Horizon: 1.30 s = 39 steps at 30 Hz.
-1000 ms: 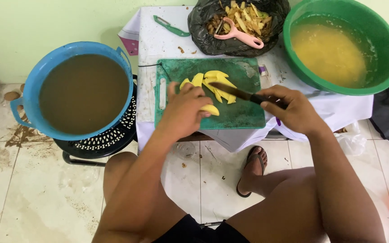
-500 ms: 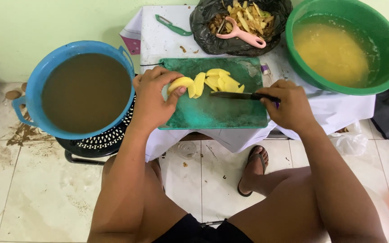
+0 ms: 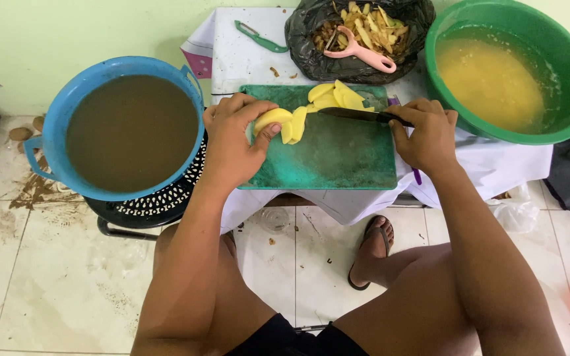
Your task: Slicing peeled potatoes on a green cutting board using a knife in a preparation area.
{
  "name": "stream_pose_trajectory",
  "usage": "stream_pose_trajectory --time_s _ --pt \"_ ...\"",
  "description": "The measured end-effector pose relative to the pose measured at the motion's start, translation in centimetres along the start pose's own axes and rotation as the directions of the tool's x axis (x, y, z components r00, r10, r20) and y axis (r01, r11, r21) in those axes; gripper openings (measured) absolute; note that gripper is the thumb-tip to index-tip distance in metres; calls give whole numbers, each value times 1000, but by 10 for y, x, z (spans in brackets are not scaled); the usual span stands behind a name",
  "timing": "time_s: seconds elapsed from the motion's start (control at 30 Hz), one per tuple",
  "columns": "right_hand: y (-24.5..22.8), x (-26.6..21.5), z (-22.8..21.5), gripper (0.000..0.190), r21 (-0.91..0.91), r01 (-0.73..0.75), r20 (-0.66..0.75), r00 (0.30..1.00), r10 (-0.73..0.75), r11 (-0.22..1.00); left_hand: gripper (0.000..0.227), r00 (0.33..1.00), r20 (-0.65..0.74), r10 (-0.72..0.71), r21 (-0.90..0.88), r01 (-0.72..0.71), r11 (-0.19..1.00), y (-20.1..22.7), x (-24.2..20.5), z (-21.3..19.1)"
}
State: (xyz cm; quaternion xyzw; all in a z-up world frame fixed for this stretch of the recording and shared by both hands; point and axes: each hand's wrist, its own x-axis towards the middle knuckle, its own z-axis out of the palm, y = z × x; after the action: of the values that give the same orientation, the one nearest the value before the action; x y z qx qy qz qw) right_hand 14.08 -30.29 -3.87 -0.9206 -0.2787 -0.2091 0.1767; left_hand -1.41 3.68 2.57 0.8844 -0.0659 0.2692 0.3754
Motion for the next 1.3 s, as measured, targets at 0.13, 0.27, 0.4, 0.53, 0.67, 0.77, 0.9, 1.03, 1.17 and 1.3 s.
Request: stream_pose_trajectory --time_s 0.13,0.27,0.4,0.53,0.67,0.77,0.9,1.03,1.17,1.3 --pt "9 3 11 25 -55 36 -31 999 -37 998 18 999 -33 -17 4 17 1000 -1 1 0" --pt "2 7 6 26 181 119 -45 993 -113 976 18 996 -87 -21 -27 19 999 1 2 -3" --pt "-33 10 -10 22 416 247 -14 964 -265 875 17 994 -112 -17 -49 11 999 2 1 -5" --pt "-49 12 0 25 335 310 -12 945 -325 889 17 992 -122 -17 -66 9 998 5 2 -6" --pt "-72 20 4 24 249 157 123 974 -192 956 18 990 -135 -29 -73 20 997 6 1 -7" --pt "-86 31 9 23 183 115 179 973 -148 976 19 990 -137 -45 -78 34 996 6 0 -10" --pt "-90 36 35 23 72 79 153 984 -89 994 18 990 -123 -63 -81 53 995 5 -2 -15" --pt "-98 39 48 24 45 69 110 991 -74 997 20 990 -94 -101 -42 97 994 -2 -6 -18" --pt "-104 43 50 25 19 20 103 994 -22 1000 20 989 8 -150 34 150 988 -7 -10 -22" --pt "-108 43 51 24 -25 4 83 997 -2 1000 18 979 96 -183 67 177 982 -13 -12 -23"
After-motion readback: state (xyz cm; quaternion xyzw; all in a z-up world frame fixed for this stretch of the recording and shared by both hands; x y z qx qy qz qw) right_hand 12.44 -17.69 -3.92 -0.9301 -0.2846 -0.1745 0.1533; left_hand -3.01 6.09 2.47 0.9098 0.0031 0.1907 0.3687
